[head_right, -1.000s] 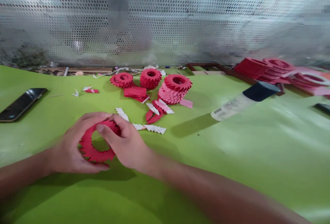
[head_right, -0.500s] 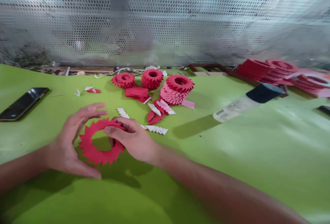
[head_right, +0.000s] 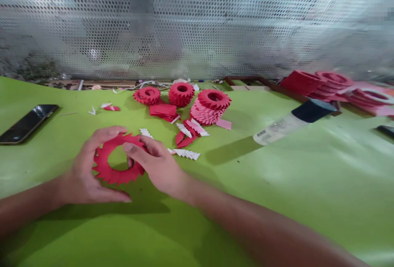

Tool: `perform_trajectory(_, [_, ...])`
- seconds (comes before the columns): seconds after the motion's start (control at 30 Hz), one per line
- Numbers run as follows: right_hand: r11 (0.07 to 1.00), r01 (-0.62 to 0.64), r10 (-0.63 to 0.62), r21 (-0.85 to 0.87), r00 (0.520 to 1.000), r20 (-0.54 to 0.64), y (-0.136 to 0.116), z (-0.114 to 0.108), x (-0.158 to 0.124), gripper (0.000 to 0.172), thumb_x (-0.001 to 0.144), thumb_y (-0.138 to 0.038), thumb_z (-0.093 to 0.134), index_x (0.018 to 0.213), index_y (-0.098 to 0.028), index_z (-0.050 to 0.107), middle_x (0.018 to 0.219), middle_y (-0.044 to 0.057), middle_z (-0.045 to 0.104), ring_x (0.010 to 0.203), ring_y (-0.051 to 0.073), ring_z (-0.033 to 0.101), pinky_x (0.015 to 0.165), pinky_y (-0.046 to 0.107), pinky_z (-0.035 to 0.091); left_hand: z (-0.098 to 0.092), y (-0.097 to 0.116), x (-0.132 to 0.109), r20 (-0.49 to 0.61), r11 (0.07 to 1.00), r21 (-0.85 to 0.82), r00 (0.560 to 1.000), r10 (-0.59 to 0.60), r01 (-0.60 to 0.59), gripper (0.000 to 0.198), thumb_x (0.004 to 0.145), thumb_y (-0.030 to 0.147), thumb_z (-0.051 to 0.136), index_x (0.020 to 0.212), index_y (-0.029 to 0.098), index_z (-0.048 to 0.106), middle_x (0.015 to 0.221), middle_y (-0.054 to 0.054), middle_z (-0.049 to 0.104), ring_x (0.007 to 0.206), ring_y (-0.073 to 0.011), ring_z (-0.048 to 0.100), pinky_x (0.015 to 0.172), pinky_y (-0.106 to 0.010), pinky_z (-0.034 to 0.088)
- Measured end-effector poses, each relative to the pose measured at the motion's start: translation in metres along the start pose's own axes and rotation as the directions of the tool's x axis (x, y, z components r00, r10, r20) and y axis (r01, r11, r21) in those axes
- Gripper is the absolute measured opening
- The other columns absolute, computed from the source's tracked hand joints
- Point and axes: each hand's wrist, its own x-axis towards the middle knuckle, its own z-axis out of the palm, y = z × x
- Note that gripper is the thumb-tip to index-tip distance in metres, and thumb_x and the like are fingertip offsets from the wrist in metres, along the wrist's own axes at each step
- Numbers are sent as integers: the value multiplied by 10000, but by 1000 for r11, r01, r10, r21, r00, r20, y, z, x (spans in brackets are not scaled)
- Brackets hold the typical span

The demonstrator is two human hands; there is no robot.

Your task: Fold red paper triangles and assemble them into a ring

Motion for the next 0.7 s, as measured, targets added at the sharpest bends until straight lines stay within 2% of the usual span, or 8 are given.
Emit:
perform_trajectory(0.1, [997, -23, 25, -68, 999, 21, 0, -2, 0, 519, 921, -672, 604, 728, -191, 622, 679, -7, 601, 596, 117, 525, 578, 278, 417, -3, -2, 0, 27, 1000, 4, 1000, -6, 6, 1090, 752, 579, 877, 1614, 244, 300, 1448, -171, 583, 1316, -376, 613, 1100, -580, 547])
perform_trajectory(0.23, [992, -71, 83, -107, 990, 111, -1, -3, -1, 542, 906, -693, 613, 696, -193, 600, 593, -38, 531, 494, 91, 444, 476, 262, 338, -7, 0, 2, 140, 997, -81, 990, 20, -8, 1236, 689, 537, 935, 1644, 233, 210, 1541, -221, 509, 1391, -388, 561, 1137, -586, 517])
perform_trajectory(0.33, [994, -50, 66, -95, 982, 178, 1, -1, -1, 538, 901, -704, 612, 712, -201, 583, 560, -66, 460, 466, 85, 399, 443, 255, 309, -6, 4, 1, 223, 995, -89, 975, -18, 39, 1197, 701, 515, 932, 1630, 238, 230, 1523, -198, 538, 1371, -371, 583, 1151, -560, 513])
perform_trajectory(0.43, [997, -25, 37, -70, 984, 174, 1, 2, -1, 534, 892, -705, 621, 727, -199, 580, 591, -58, 490, 489, 84, 406, 457, 253, 313, -3, 7, 0, 193, 998, -48, 981, -32, 42, 1081, 737, 429, 916, 1602, 244, 295, 1454, -158, 597, 1330, -357, 609, 1142, -535, 525])
perform_trajectory(0.57, [998, -56, 54, 10, 991, 123, -1, 2, 0, 521, 875, -711, 631, 782, -199, 592, 656, -38, 547, 546, 99, 465, 512, 262, 367, -1, 5, 0, 99, 999, -39, 994, 41, -37, 999, 787, 364, 881, 1598, 258, 307, 1398, -130, 613, 1290, -334, 632, 1096, -501, 568])
perform_trajectory(0.63, [999, -34, 31, 31, 996, 84, -1, 1, 0, 499, 880, -692, 638, 798, -202, 593, 693, -34, 556, 578, 102, 477, 538, 263, 382, -1, 2, 1, 37, 999, -27, 999, 33, -32, 1028, 771, 380, 902, 1600, 248, 309, 1414, -147, 587, 1304, -351, 616, 1103, -527, 555])
perform_trajectory(0.7, [1000, -5, 6, -7, 999, 45, -1, -1, 1, 483, 894, -665, 641, 770, -202, 583, 670, -42, 526, 569, 97, 446, 529, 261, 354, -1, -1, 0, 19, 1000, -31, 1000, 1, -1, 1112, 720, 455, 934, 1608, 243, 299, 1457, -171, 551, 1334, -383, 586, 1119, -566, 530])
